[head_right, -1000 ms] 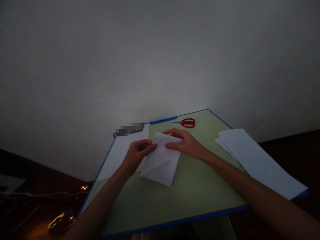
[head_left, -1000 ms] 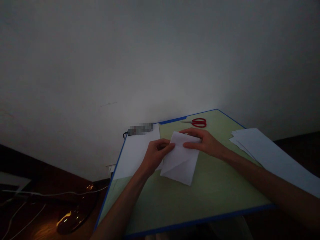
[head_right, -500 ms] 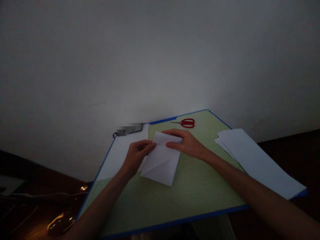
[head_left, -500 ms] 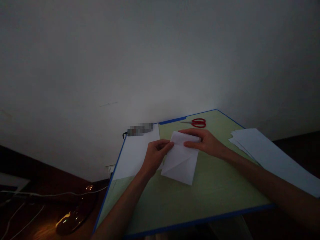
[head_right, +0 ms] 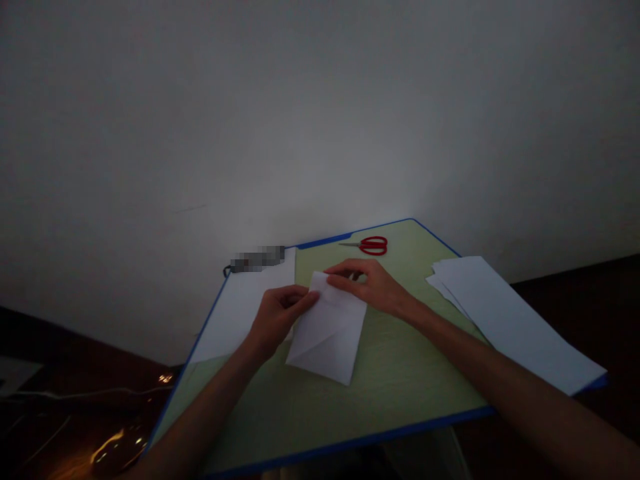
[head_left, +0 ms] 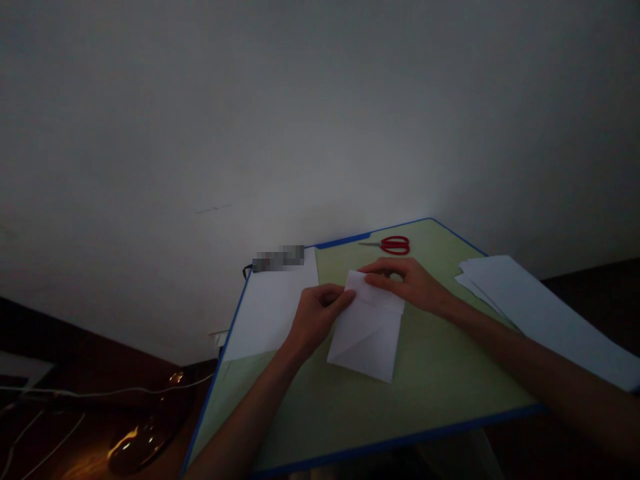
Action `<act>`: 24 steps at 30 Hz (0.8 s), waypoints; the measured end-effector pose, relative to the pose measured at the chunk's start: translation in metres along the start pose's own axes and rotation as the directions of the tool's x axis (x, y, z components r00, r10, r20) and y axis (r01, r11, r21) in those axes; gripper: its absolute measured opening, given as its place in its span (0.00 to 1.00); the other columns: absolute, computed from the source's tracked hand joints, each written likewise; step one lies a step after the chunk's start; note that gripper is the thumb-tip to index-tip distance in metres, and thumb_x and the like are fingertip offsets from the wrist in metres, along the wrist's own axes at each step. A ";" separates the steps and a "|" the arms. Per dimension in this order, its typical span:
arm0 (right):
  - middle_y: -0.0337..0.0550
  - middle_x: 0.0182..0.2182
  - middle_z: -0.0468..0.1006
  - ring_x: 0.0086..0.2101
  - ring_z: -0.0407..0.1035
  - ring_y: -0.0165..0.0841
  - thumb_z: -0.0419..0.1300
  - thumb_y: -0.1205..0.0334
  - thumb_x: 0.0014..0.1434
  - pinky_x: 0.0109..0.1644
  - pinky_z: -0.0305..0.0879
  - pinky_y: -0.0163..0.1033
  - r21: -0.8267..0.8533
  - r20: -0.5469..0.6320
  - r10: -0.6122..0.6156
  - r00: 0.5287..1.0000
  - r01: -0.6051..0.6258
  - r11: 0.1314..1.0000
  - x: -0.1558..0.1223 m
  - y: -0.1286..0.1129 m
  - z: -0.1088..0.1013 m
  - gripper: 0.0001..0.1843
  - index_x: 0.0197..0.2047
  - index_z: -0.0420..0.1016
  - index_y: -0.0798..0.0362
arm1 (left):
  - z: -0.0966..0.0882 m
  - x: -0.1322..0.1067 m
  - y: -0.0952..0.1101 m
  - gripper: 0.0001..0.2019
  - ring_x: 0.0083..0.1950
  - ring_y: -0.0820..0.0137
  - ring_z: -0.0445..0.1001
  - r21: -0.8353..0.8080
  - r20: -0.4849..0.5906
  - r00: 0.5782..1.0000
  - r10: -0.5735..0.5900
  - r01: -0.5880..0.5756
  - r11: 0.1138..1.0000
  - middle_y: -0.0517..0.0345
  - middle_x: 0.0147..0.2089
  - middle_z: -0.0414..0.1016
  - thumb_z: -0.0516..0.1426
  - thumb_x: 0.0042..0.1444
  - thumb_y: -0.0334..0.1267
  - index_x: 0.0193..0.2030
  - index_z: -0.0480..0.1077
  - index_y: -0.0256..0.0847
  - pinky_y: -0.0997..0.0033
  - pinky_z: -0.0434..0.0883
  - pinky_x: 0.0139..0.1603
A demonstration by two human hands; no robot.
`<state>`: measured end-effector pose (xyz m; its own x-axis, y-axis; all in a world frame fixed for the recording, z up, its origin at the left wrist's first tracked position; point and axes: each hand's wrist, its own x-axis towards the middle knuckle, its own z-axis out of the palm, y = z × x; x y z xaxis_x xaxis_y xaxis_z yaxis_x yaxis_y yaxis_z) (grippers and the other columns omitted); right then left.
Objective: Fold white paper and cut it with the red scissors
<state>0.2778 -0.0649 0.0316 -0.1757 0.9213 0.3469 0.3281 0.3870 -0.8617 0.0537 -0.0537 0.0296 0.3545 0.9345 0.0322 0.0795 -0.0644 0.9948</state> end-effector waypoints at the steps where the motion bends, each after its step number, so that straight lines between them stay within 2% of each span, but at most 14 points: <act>1: 0.46 0.41 0.85 0.38 0.75 0.39 0.66 0.48 0.61 0.40 0.67 0.43 -0.012 0.010 0.010 1.000 -0.010 1.000 0.000 -0.001 -0.001 0.17 0.47 0.85 0.49 | 0.001 -0.002 0.001 0.13 0.32 0.68 0.78 0.011 0.026 1.000 -0.009 0.009 1.000 0.52 0.33 0.83 0.69 0.51 0.47 0.31 0.81 0.38 0.73 0.70 0.32; 4: 0.43 0.32 0.83 0.32 0.73 0.36 0.69 0.47 0.56 0.35 0.63 0.41 0.020 0.116 0.074 0.990 -0.077 0.997 0.000 -0.002 -0.004 0.16 0.40 0.86 0.51 | 0.006 -0.005 0.002 0.14 0.29 0.69 0.75 0.050 0.118 0.993 -0.027 0.021 0.999 0.53 0.31 0.82 0.68 0.53 0.48 0.30 0.80 0.38 0.74 0.66 0.28; 7: 0.41 0.28 0.81 0.29 0.71 0.33 0.71 0.48 0.53 0.32 0.62 0.39 0.147 0.211 0.177 0.961 -0.211 0.966 0.001 0.000 -0.006 0.15 0.33 0.84 0.52 | 0.009 -0.007 0.000 0.15 0.27 0.71 0.73 0.061 0.168 0.985 -0.036 0.026 0.998 0.55 0.28 0.80 0.68 0.52 0.48 0.28 0.79 0.37 0.75 0.63 0.27; 10: 0.40 0.27 0.80 0.26 0.69 0.30 0.74 0.49 0.49 0.29 0.60 0.36 0.249 0.218 0.281 0.935 -0.332 0.910 0.002 0.002 -0.007 0.17 0.31 0.83 0.54 | 0.010 -0.005 -0.002 0.16 0.27 0.73 0.71 0.046 0.163 0.985 -0.056 0.050 0.998 0.56 0.28 0.78 0.69 0.50 0.48 0.28 0.78 0.36 0.75 0.62 0.28; 12: 0.40 0.25 0.79 0.25 0.68 0.29 0.76 0.49 0.47 0.27 0.58 0.35 0.261 0.205 0.316 0.927 -0.362 0.895 0.002 0.002 -0.007 0.18 0.31 0.82 0.55 | 0.010 -0.004 -0.002 0.17 0.27 0.73 0.70 0.019 0.158 0.985 -0.075 0.072 0.997 0.57 0.28 0.78 0.70 0.49 0.49 0.27 0.77 0.36 0.75 0.62 0.28; 14: 0.40 0.25 0.78 0.24 0.67 0.28 0.75 0.48 0.47 0.27 0.56 0.35 0.258 0.192 0.321 0.927 -0.363 0.895 0.002 0.002 -0.006 0.18 0.31 0.82 0.55 | 0.011 -0.004 -0.002 0.17 0.28 0.74 0.70 -0.011 0.150 0.985 -0.089 0.092 0.996 0.57 0.28 0.78 0.71 0.47 0.49 0.27 0.77 0.35 0.75 0.62 0.28; 17: 0.39 0.24 0.75 0.23 0.65 0.28 0.70 0.44 0.54 0.25 0.54 0.36 0.216 0.186 0.313 0.931 -0.350 0.912 0.002 0.002 -0.005 0.20 0.31 0.81 0.55 | 0.012 -0.005 -0.001 0.18 0.28 0.73 0.72 -0.028 0.156 0.981 -0.114 0.120 0.992 0.56 0.29 0.79 0.72 0.46 0.50 0.28 0.77 0.35 0.75 0.63 0.28; 21: 0.40 0.27 0.75 0.28 0.68 0.31 0.66 0.47 0.59 0.29 0.59 0.37 0.134 0.170 0.158 0.973 -0.182 0.974 0.002 0.002 -0.007 0.17 0.32 0.79 0.54 | 0.013 -0.006 -0.001 0.18 0.28 0.72 0.73 -0.044 0.155 0.978 -0.139 0.147 0.988 0.54 0.29 0.80 0.72 0.45 0.49 0.28 0.78 0.35 0.75 0.64 0.29; 24: 0.40 0.29 0.76 0.31 0.68 0.32 0.62 0.49 0.63 0.33 0.61 0.37 0.056 0.203 0.073 0.977 -0.085 0.995 0.004 0.001 -0.010 0.16 0.34 0.78 0.53 | 0.014 -0.007 -0.002 0.17 0.27 0.73 0.72 -0.043 0.155 0.979 -0.134 0.142 0.989 0.55 0.28 0.79 0.72 0.46 0.48 0.27 0.77 0.35 0.75 0.63 0.28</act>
<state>0.2872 -0.0605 0.0355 -0.3360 0.9201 0.2012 0.2896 0.3042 -0.9075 0.0640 -0.0645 0.0265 0.4811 0.8688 -0.1169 0.0886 0.0845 0.9925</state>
